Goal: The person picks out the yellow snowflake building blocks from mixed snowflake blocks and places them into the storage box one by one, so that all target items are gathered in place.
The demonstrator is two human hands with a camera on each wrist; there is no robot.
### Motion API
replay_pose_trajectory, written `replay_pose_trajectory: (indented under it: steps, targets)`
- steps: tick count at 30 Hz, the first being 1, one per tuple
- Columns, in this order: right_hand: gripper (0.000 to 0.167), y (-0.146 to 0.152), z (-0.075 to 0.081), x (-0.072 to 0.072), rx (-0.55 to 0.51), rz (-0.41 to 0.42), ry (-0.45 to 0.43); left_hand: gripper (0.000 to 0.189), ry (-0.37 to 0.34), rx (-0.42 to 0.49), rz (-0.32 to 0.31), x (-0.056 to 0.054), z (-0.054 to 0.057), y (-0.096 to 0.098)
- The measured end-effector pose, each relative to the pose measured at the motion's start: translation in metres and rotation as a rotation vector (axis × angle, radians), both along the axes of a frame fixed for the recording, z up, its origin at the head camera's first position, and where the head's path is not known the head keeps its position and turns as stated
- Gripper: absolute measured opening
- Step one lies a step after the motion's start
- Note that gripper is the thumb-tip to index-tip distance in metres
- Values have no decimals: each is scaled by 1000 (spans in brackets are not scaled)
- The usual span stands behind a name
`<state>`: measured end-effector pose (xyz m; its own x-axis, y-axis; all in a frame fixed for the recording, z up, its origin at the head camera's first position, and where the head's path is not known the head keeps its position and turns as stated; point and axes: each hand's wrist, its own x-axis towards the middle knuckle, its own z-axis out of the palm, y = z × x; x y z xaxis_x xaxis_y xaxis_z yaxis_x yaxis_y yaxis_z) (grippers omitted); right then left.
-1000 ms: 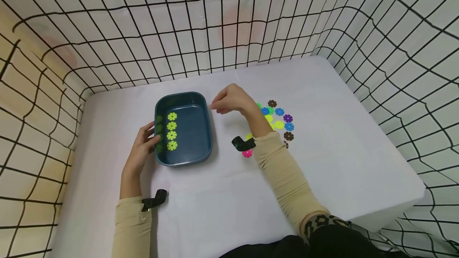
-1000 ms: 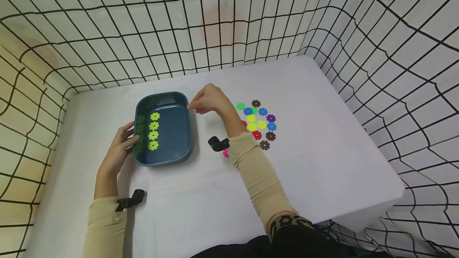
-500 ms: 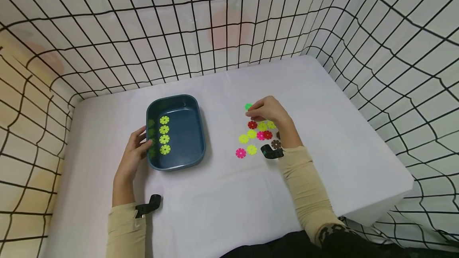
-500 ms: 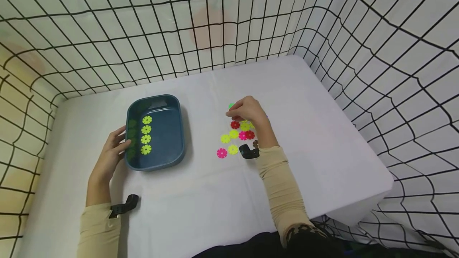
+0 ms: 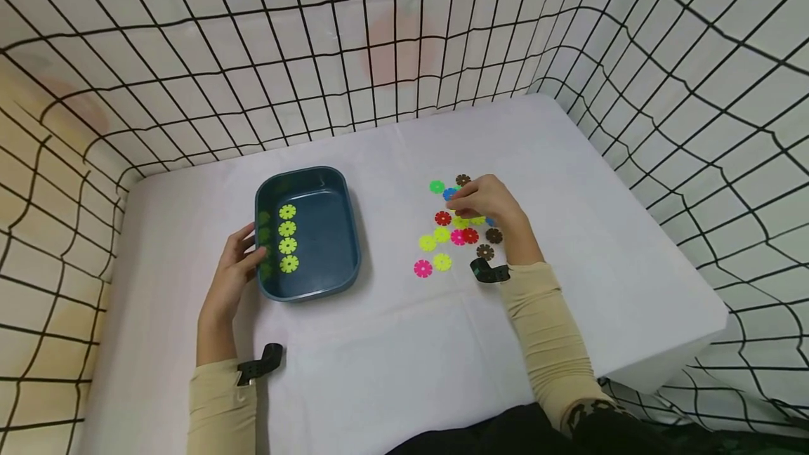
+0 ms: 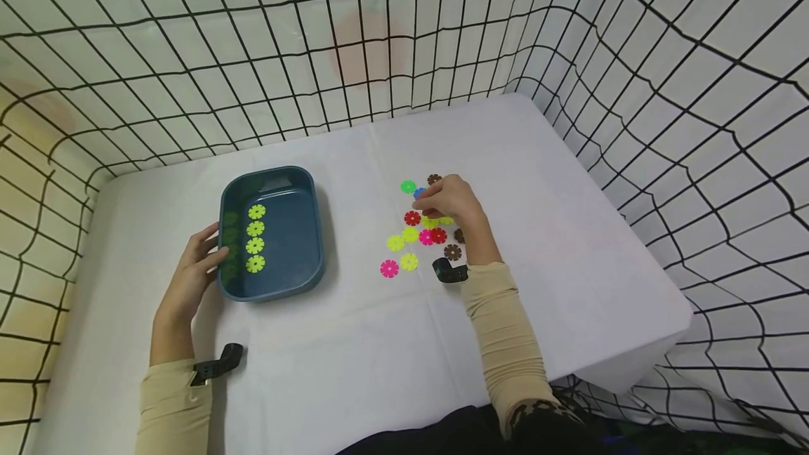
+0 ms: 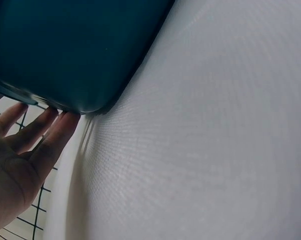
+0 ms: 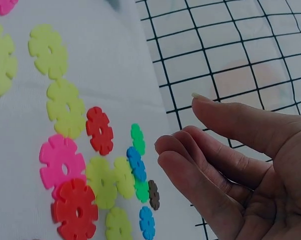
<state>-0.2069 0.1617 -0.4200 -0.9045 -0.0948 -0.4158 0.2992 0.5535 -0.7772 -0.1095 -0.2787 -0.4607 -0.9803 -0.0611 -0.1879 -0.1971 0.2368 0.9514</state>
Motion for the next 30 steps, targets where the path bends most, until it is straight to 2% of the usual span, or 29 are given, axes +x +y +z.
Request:
replay_pose_trajectory:
  steps: [1,6,17,28,30]
  targets:
    - [37,1,-1,0,-1,-5,-3,58,-12,-25,-6,1,3,1]
    - [36,8,-5,-2,15,-29,-20,59,-14,-41,-17,1,3,-1]
    - [37,16,-4,-1,17,-71,-23,58,-19,-35,-27,2,7,-1]
    - [39,24,-5,-2,75,-107,-28,59,-27,-25,-28,1,4,-2]
    - [40,26,-6,-3,85,-106,-32,59,-24,-26,-27,0,0,-4]
